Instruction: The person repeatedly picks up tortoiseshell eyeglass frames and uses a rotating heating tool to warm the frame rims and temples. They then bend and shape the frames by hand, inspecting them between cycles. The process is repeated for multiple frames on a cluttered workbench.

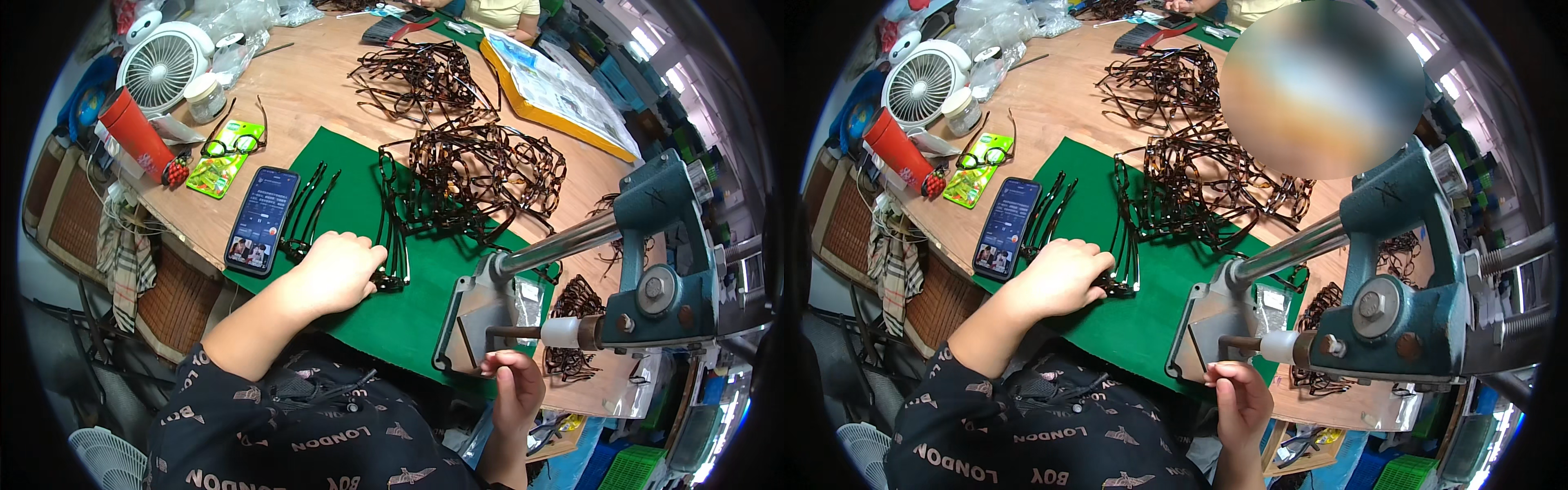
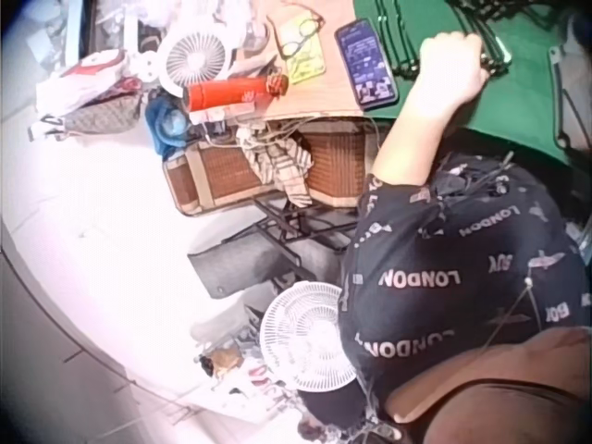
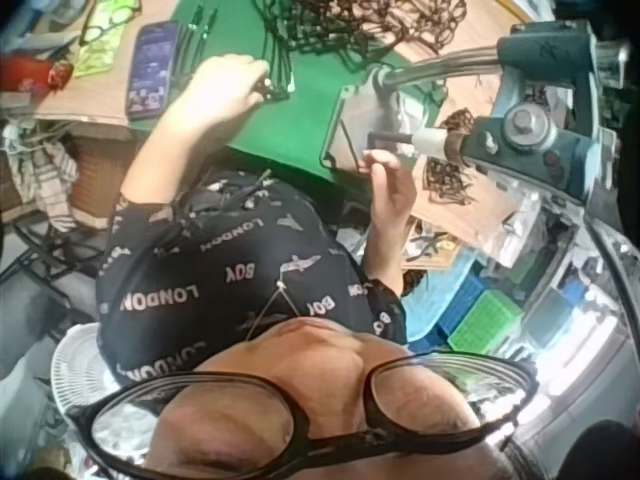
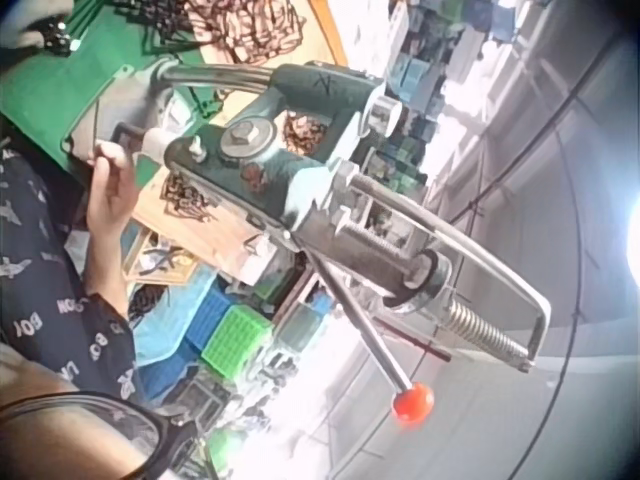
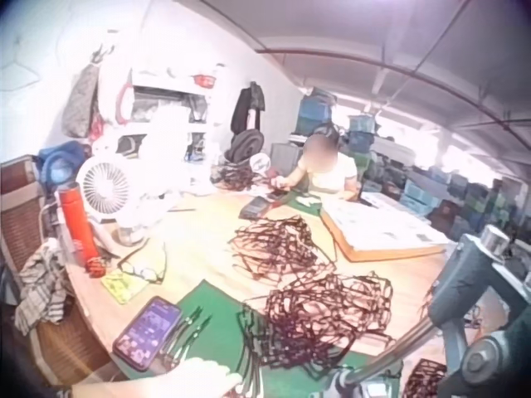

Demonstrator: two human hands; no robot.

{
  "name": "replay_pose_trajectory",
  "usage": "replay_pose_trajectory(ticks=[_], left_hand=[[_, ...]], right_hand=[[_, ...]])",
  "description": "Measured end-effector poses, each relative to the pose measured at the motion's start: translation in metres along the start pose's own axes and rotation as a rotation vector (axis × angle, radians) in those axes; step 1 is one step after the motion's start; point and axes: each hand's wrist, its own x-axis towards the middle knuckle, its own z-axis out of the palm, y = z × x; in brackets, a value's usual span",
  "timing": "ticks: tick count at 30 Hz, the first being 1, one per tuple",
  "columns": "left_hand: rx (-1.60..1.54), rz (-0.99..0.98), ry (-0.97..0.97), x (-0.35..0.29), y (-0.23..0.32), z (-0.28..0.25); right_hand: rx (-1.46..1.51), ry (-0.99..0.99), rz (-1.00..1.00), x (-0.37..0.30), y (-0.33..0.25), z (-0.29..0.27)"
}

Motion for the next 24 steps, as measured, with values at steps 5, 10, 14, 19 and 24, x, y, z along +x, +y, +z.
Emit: replay_pose_trajectory(ticks=[5,10,14,19,24], left_hand=[[-0.038,0.187,0.066,0.018,-0.005,-0.019],[0.155,-0.131,0.136,0.077,-0.044,-0.017],[-0.033,-0.008,0.135,0.128,-0.038,-0.018],[-0.042,0.153,0.168,0.157,-0.008,-0.011],[0.264,0.309,0.463,0.171,-0.004,0.002]], right_hand=[[0.043,0.035,0.016,-0.008,0.003,-0.008],[0.021,-0.018,0.025,-0.009,0.004,-0.008],[0.024,0.001,0.035,-0.011,0.006,-0.007],[0.014,-0.008,0.044,-0.013,0.009,-0.007],[0.002,0.033,0.109,-0.018,0.005,-0.017]])
